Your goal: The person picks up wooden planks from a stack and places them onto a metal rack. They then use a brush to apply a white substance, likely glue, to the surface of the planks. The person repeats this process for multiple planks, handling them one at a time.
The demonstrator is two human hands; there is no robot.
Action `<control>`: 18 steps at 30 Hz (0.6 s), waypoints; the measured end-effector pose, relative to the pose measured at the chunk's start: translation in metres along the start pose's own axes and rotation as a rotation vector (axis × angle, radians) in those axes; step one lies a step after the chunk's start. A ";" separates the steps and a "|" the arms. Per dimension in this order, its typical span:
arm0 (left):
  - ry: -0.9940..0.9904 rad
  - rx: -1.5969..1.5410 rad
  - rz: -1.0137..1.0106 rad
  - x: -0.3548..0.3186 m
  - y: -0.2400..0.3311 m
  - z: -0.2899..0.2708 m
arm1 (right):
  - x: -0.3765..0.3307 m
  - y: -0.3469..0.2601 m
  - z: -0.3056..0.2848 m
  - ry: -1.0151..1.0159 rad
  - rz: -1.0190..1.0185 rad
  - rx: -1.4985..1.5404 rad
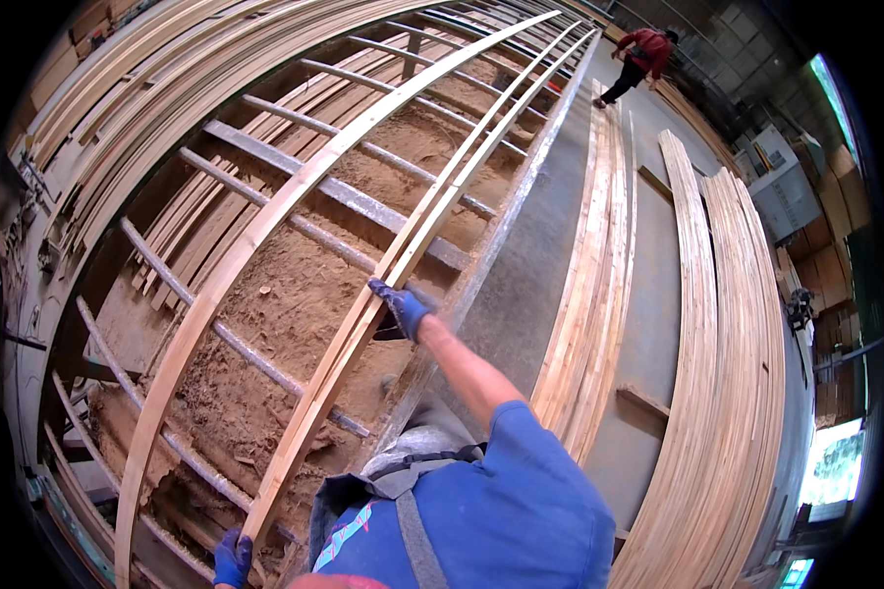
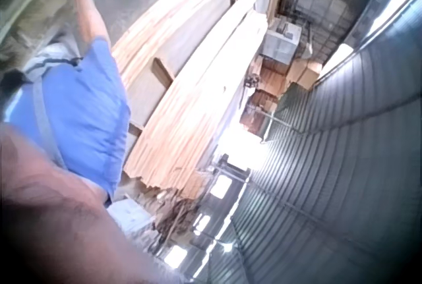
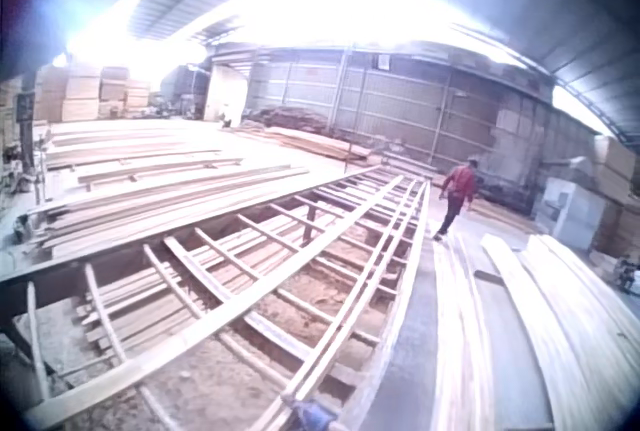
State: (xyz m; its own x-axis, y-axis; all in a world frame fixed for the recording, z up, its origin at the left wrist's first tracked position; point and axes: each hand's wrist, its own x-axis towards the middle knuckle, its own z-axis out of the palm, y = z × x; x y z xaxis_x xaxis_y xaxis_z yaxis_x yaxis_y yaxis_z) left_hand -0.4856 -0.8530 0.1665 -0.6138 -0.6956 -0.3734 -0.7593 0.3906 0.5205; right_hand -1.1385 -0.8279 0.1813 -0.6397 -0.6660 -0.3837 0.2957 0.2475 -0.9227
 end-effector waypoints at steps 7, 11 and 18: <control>-0.186 -0.266 -0.210 0.016 -0.034 0.008 | 0.019 0.044 -0.050 -0.056 0.491 0.457; -0.190 -0.291 -0.247 0.025 -0.022 0.013 | -0.003 0.040 -0.067 -0.107 0.456 0.419; 0.070 0.033 -0.003 0.021 -0.020 0.009 | 0.027 0.057 -0.039 -0.238 0.414 0.518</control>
State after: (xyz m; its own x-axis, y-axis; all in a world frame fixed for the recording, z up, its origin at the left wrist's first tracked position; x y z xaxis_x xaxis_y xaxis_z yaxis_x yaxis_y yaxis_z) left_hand -0.4849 -0.8700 0.1409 -0.5961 -0.7366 -0.3195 -0.7683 0.4075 0.4937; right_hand -1.1663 -0.8046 0.1167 -0.2467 -0.7400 -0.6257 0.8189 0.1861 -0.5429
